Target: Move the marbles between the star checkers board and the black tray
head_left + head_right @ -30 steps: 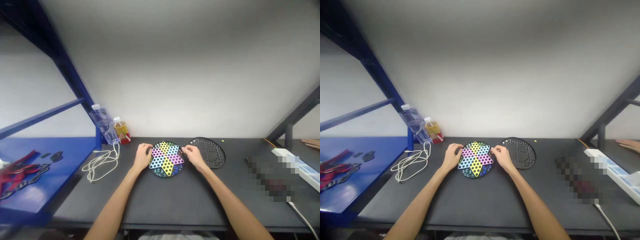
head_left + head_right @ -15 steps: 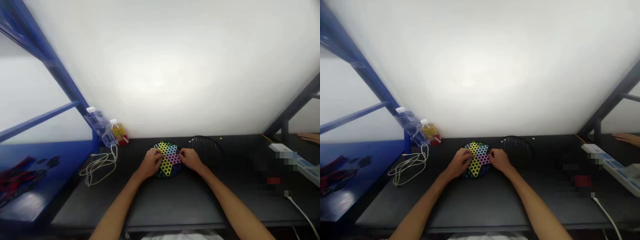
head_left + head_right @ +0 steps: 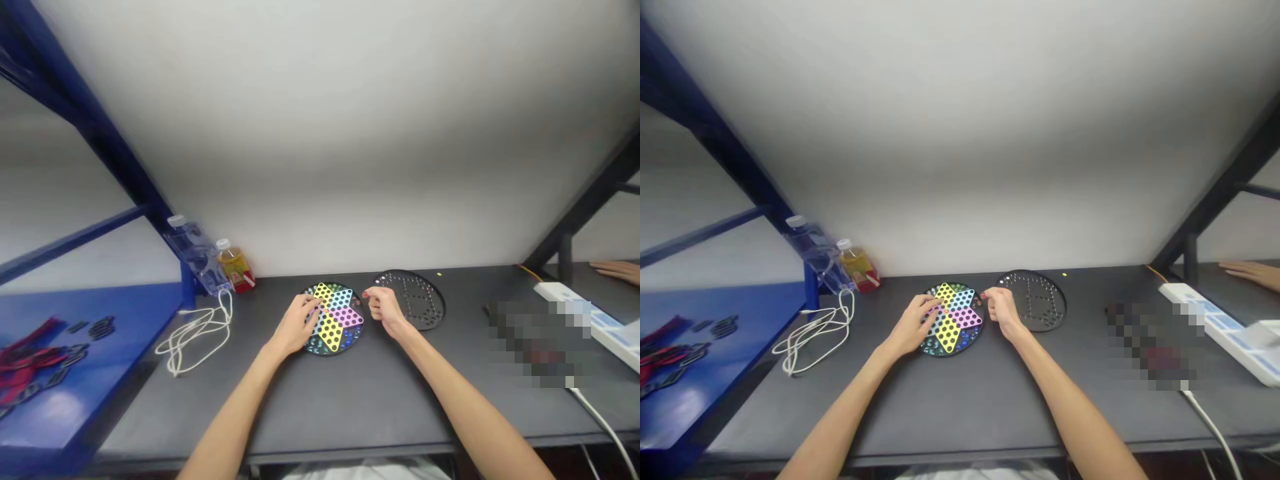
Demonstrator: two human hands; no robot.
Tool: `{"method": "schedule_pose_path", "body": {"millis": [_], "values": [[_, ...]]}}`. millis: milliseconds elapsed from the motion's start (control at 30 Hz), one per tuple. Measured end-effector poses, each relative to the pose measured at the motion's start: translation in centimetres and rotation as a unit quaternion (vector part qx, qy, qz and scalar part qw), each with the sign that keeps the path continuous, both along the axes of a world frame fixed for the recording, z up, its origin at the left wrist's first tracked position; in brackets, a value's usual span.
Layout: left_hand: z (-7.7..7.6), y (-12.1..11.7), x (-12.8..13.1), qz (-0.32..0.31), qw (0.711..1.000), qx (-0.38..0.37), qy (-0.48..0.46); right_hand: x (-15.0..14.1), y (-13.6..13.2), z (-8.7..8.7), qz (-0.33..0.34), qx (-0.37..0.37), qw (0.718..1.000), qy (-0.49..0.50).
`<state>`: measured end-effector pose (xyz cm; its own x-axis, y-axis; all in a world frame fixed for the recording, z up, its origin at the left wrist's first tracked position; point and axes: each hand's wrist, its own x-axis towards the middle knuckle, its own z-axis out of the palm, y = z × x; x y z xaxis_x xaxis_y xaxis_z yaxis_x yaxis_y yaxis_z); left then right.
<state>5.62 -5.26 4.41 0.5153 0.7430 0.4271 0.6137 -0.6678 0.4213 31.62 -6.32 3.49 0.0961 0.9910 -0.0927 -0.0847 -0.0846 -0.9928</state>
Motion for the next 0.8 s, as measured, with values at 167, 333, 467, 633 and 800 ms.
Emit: {"method": "schedule_pose_path", "body": {"millis": [167, 333, 467, 633, 800], "values": [[-0.3, 0.4, -0.2, 0.02, 1.0, 0.009, -0.018, 0.4, -0.1, 0.3, 0.09, -0.03, 0.982, 0.166], [-0.4, 0.8, -0.7, 0.05, 0.998, 0.024, -0.03, 0.1, -0.3, -0.2, -0.02, 0.099, 0.961, -0.257], [-0.7, 1.1, -0.9, 0.054, 0.998, 0.026, -0.03, 0.1, -0.3, 0.2, 0.044, 0.12, 0.834, -0.537], [-0.6, 1.0, -0.8, 0.065, 0.997, 0.018, -0.028, -0.1, -0.5, 0.9, 0.156, 0.132, 0.744, -0.637], [-0.3, 1.0, -0.9, 0.07, 0.997, 0.017, -0.031, -0.2, -0.4, 0.3, 0.158, 0.147, 0.75, -0.625]]}}
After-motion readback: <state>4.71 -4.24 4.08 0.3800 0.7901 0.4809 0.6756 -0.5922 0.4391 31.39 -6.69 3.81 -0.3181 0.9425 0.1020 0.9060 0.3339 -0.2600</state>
